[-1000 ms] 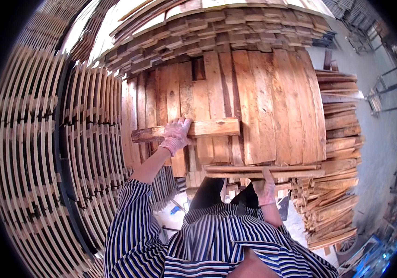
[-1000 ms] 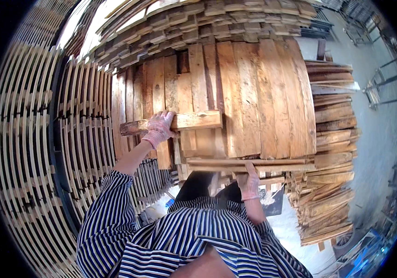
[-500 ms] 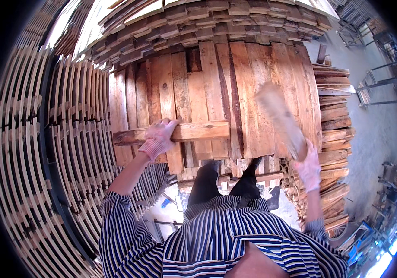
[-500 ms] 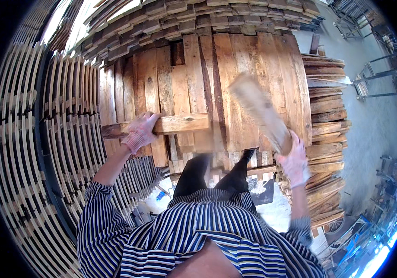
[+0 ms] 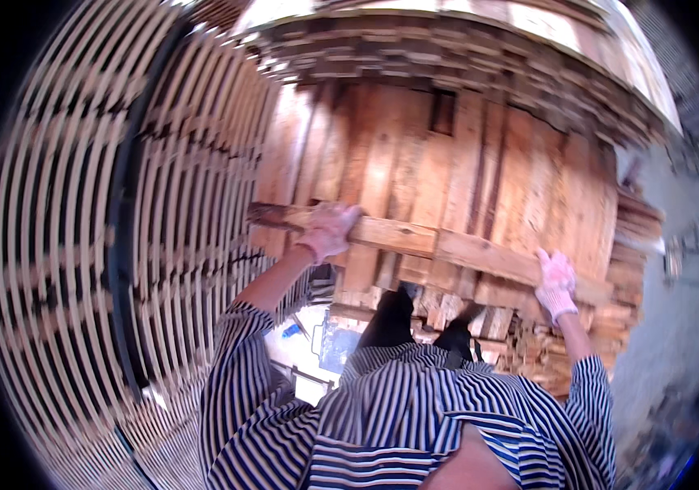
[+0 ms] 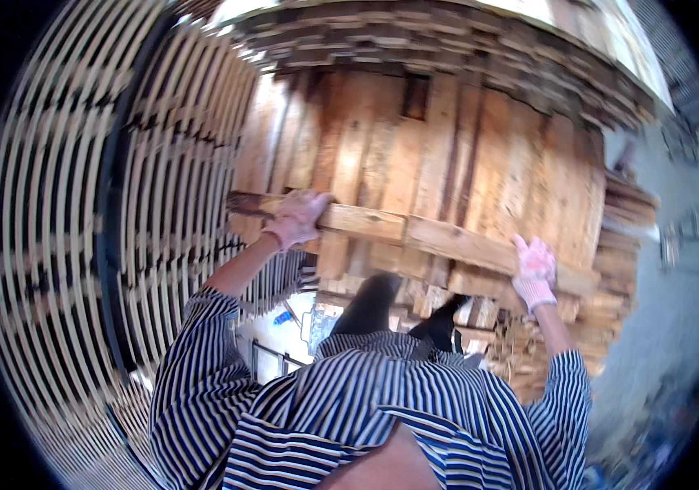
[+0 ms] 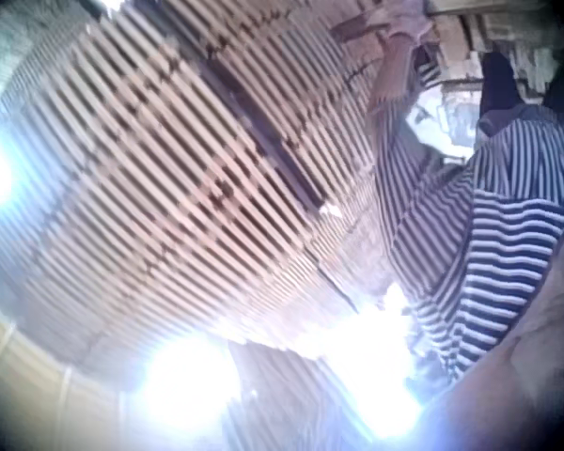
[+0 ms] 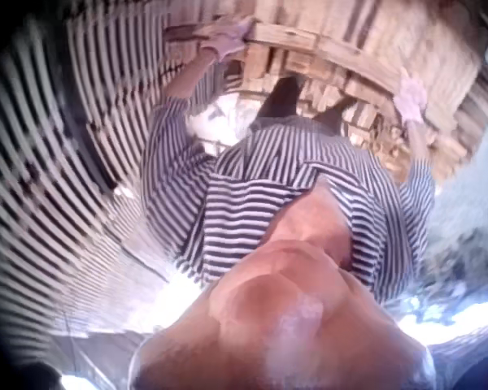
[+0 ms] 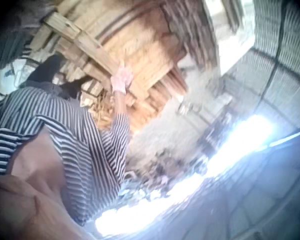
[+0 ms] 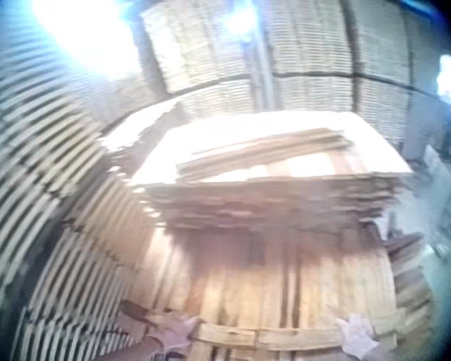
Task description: The person repeatedly picks up wooden planks from a large pile on the floor and stacks them onto a metal rack. The person wears gloves and handles the wood one or two pieces at a time, lifting them overhead to place them on the rack.
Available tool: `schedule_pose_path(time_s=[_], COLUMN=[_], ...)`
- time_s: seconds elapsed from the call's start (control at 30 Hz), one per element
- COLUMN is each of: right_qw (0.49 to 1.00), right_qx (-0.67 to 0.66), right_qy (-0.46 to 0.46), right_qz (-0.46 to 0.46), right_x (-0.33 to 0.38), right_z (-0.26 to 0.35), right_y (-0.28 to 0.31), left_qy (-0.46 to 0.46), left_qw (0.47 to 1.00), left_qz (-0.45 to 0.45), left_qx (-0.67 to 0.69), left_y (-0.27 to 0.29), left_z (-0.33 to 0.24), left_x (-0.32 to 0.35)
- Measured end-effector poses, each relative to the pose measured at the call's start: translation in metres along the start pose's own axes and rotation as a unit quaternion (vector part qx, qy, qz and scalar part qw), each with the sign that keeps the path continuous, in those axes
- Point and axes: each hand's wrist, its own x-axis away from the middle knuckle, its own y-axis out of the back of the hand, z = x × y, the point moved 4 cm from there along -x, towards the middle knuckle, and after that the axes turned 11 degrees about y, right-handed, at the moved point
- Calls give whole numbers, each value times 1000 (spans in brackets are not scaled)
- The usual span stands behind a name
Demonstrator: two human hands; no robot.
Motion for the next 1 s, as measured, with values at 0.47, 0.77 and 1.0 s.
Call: schedule_pose_path(time_s=[0.47,0.77,1.0], right_qw=[996,863,884], right_qx=[-68,418,-403], right_qy=[-44,-261,-92], right_qz=[26,-111,-220], right_x=[-13,-35,23], right_z=[-12,-42,-34], right_y=[28,-178,-33], left_qy=[29,-233,-384], left_qw=[998,962,833], left_qz=[51,126,151], left_qx=[-40,72,369], left_y=[-3,33,80], left_z=[-10,-155,-562], left_x=[-20,-120,-83])
